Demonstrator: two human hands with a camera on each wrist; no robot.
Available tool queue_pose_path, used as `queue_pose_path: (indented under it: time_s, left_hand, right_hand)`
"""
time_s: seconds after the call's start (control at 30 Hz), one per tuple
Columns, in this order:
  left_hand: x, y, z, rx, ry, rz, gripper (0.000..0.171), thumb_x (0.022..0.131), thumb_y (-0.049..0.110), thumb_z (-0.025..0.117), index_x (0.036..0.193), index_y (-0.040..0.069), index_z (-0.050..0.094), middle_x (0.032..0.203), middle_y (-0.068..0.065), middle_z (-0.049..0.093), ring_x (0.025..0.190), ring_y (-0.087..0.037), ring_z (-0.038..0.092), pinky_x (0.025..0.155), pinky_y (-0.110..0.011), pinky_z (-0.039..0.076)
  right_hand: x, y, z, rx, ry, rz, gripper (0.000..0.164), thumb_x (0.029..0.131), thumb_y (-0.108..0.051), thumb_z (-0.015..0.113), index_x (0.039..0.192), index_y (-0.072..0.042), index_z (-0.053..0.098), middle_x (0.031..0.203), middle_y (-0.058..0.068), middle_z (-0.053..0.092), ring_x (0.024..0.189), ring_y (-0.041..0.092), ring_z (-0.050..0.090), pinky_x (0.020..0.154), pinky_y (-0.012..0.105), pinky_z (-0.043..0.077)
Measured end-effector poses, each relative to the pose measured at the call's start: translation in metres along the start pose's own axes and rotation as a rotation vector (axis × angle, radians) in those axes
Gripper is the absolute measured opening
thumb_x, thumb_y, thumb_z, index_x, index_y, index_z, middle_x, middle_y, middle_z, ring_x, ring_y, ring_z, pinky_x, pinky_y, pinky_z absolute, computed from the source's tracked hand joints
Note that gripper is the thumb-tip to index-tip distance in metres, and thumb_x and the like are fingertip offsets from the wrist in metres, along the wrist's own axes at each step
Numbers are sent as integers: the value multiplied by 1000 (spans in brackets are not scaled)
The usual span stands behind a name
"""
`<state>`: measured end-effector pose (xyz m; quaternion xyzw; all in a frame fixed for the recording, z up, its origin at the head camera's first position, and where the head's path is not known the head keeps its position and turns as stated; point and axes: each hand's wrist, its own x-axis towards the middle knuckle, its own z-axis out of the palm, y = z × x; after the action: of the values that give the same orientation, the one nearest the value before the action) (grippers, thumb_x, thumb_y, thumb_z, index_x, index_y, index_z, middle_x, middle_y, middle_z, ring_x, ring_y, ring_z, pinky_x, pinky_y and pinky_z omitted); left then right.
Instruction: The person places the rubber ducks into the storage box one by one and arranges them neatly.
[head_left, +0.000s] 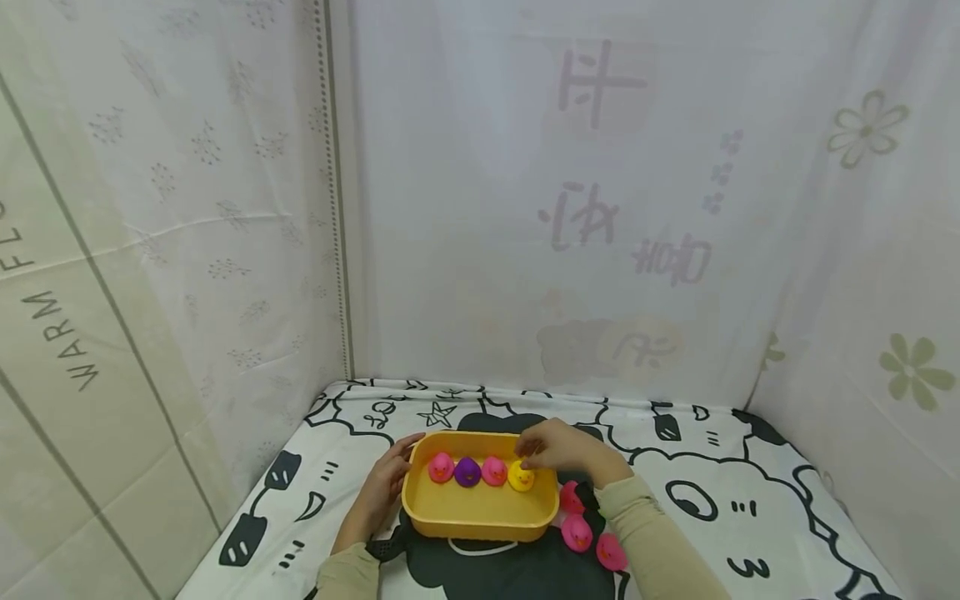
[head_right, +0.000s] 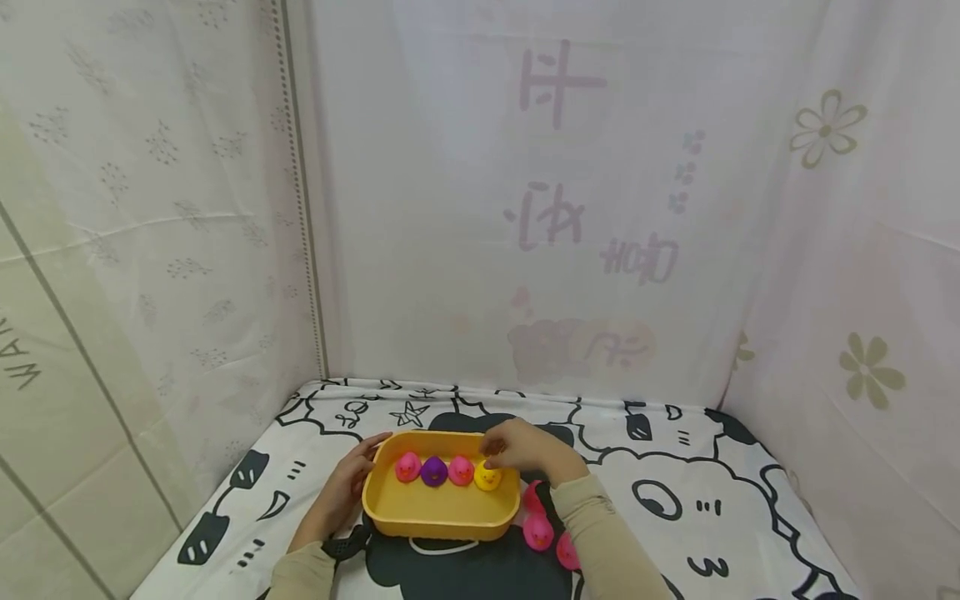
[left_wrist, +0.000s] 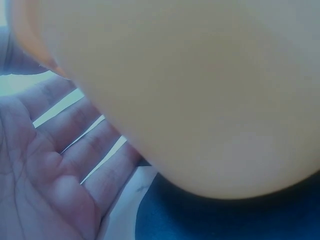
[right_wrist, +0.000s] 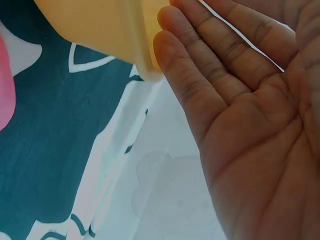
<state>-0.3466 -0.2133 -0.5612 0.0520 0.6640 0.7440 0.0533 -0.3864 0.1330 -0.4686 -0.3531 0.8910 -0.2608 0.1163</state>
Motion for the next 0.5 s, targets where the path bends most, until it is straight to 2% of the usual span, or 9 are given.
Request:
queue_pose_path:
  time_s: [0.17,0.3,0.5]
  left_hand:
    - [-1,3,1,9,26,1,58,91,13,46,148,16,48,150,-16,47,130,-35,53,107,-42,46]
    - [-2,2,2,6,24,-12,58,90,12,46,148,16,48,150,-15,48,130,-34,53,108,-44,45]
    - [-1,1,4,-21,22,-5,58,90,10,44,148,15,48,150,-16,48,129,-34,54,105,-40,47]
  right_hand:
    - [-17,2,-10,56,54,-2,25,94,-24,70,117,-15,72,114,4,71,101,14,64,89,32,56]
    - [-39,8,-14,128,118,16,25,95,-27,69,118,-17,70,118,7,70,107,18,66,91,37,56]
    - [-78,31,-8,194,236,84,32,94,-37,68,120,-18,70,117,0,70,109,16,67,89,31,57]
